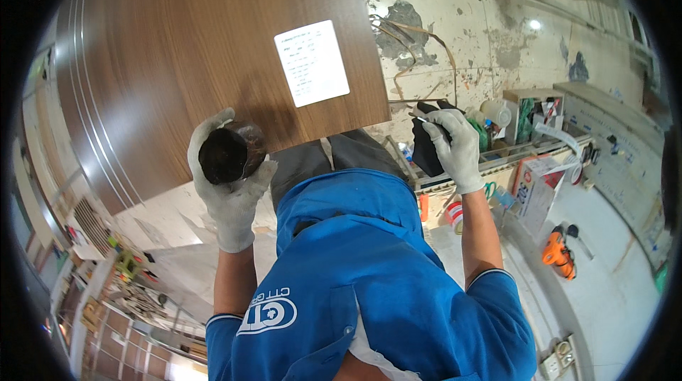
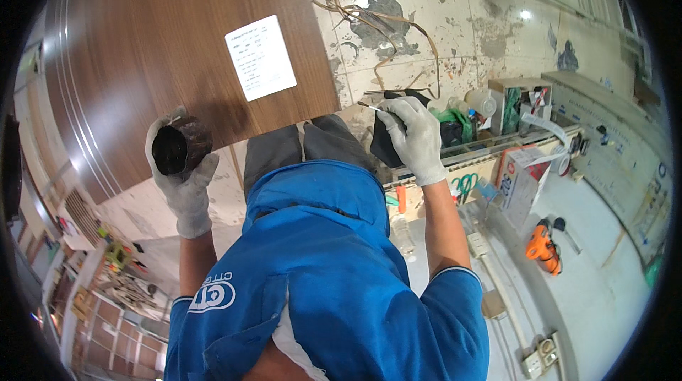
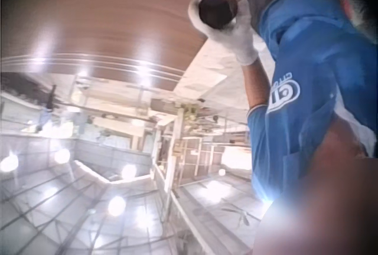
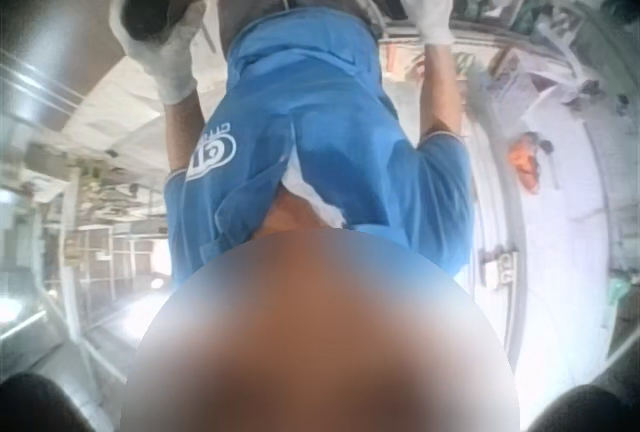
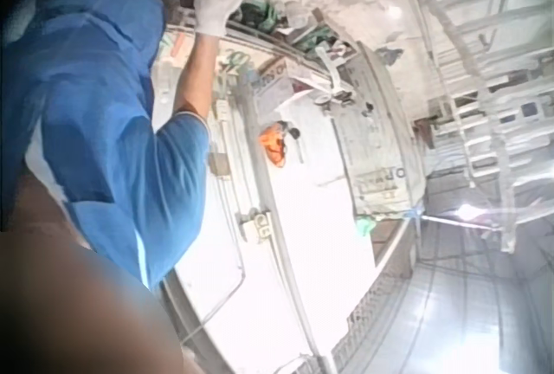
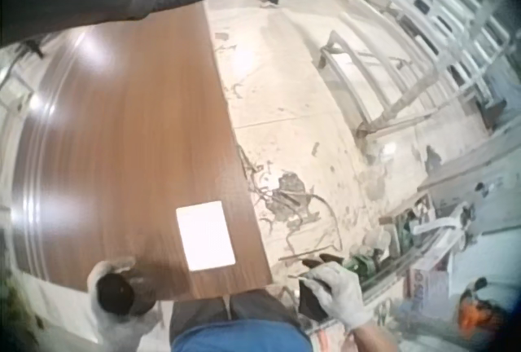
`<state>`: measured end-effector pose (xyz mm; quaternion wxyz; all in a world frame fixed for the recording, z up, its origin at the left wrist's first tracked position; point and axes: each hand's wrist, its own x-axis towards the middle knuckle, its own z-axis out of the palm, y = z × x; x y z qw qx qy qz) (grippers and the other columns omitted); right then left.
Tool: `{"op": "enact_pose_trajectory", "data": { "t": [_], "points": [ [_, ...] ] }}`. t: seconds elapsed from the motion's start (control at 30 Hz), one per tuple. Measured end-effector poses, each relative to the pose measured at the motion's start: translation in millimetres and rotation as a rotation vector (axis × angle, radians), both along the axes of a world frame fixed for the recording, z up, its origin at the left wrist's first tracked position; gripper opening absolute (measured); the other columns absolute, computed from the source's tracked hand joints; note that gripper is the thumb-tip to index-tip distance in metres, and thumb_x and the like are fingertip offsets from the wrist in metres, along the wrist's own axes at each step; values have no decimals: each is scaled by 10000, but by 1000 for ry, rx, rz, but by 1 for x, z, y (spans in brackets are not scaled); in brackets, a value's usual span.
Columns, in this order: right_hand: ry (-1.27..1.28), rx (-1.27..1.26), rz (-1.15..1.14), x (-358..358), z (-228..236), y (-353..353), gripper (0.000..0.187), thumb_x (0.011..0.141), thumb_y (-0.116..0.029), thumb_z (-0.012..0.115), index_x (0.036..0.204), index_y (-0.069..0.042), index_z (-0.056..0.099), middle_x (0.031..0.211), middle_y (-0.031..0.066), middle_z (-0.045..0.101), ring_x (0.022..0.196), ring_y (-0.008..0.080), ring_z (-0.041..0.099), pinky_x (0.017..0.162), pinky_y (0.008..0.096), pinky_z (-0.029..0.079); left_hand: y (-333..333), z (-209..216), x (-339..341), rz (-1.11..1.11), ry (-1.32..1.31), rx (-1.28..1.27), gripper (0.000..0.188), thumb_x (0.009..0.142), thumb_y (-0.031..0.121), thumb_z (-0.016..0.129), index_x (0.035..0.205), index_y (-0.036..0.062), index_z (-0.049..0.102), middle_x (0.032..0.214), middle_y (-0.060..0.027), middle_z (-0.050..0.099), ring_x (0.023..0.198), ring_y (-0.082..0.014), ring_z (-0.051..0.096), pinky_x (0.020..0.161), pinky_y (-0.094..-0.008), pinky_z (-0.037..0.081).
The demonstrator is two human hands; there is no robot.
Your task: The person applies a dark liquid finish to a large wooden panel using a cloth, repeatedly dipping the cloth into a small container and wiping the surface. The person also flips the panel over to treat the other side.
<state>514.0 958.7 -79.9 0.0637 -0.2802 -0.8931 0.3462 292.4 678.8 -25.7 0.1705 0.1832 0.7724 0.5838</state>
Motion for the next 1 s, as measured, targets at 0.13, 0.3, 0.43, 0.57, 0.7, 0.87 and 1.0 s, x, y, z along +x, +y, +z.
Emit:
{"op": "enact_pose_trajectory", "data": {
  "t": [0.13,0.3,0.43,0.57,0.7,0.87,1.0],
  "points": [
    [91,-10,-16,-2,-4,-2,122,855,-114,767,951,-55,720,908,107,690,817,312,684,712,396,540,8,7,-5,-61,31,3,876,726,118,924,1453,47,440,1427,-153,533,1247,-249,601,1042,-362,555],
    [127,13,36,-5,-8,-6,129,856,-157,762,959,-86,728,921,82,691,847,294,684,726,402,542,16,16,-6,-59,-37,33,888,719,117,925,1463,47,445,1444,-167,538,1272,-255,581,1069,-377,522],
    [129,33,76,-10,-12,-9,152,856,-176,761,978,-102,710,914,81,677,865,294,672,738,408,532,20,22,-8,-82,-35,27,894,718,134,921,1460,41,430,1444,-155,523,1282,-256,570,1054,-382,543],
    [146,22,109,-11,-17,-12,171,851,-179,764,994,-107,704,880,81,656,860,296,664,739,409,526,20,24,-8,-94,-15,25,886,723,145,914,1459,42,432,1443,-151,524,1279,-258,573,1053,-380,543],
    [123,46,123,-8,-19,-14,175,847,-180,766,996,-111,705,882,82,656,857,296,666,733,408,528,15,25,-5,-79,-2,7,872,727,130,904,1457,43,436,1438,-147,528,1277,-259,574,1053,-382,539],
    [118,70,70,-5,-20,-17,134,843,-139,781,946,-79,719,931,85,695,852,301,681,725,398,545,9,23,-3,-78,9,15,860,728,124,898,1454,45,443,1431,-144,534,1274,-257,577,1052,-384,535],
    [119,77,74,-6,-22,-18,129,847,-126,776,954,-77,722,921,90,696,853,305,683,723,400,542,5,25,0,-72,9,12,853,731,127,896,1451,46,447,1429,-144,536,1261,-252,581,1052,-380,533]
  ]
}}
